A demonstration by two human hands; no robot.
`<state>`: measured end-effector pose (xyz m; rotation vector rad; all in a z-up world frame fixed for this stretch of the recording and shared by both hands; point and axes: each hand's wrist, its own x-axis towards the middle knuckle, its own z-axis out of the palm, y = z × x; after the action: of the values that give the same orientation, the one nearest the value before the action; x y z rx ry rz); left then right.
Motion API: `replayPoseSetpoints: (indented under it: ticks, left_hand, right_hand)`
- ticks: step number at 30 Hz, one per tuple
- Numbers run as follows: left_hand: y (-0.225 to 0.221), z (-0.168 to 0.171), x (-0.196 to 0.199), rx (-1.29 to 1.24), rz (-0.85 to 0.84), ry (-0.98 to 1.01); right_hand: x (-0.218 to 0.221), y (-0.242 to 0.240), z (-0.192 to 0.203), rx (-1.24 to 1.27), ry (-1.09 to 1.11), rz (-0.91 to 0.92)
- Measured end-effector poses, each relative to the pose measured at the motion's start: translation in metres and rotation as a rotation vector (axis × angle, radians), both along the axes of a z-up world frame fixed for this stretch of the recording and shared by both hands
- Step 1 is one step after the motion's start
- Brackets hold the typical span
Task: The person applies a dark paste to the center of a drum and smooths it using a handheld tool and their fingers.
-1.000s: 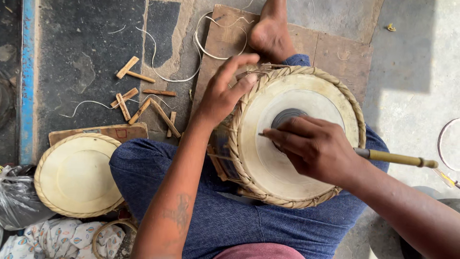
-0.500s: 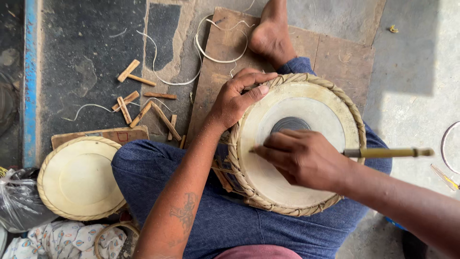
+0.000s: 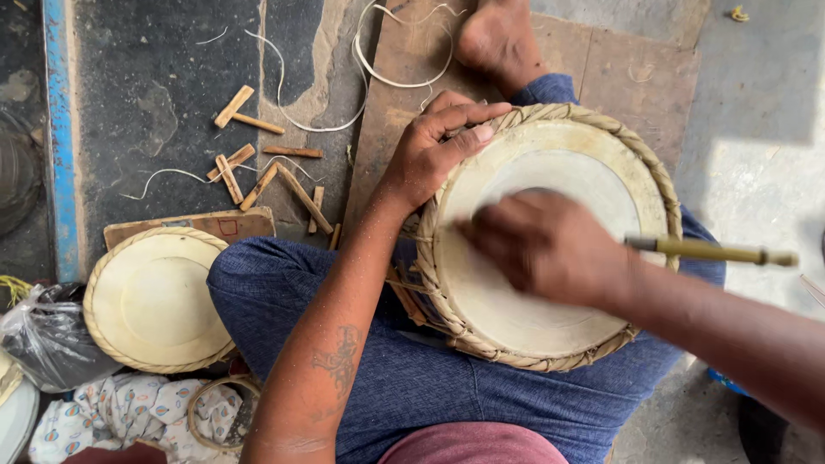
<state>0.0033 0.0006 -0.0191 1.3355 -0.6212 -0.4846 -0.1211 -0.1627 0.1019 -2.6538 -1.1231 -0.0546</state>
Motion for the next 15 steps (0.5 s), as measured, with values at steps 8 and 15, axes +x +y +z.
replayPoseSetpoints:
  ticks: [8, 15]
  left_hand:
    - [-0.006, 0.004, 0.0, 0.02, 0.009, -0.009]
    - [-0.007, 0.002, -0.004, 0.022, 0.06, -0.011]
  right_hand:
    - [0.01, 0.001, 0.002, 0.123, 0.042, -0.009]
    - [-0.018, 0.022, 0.018, 0.175, 0.132, 0.023]
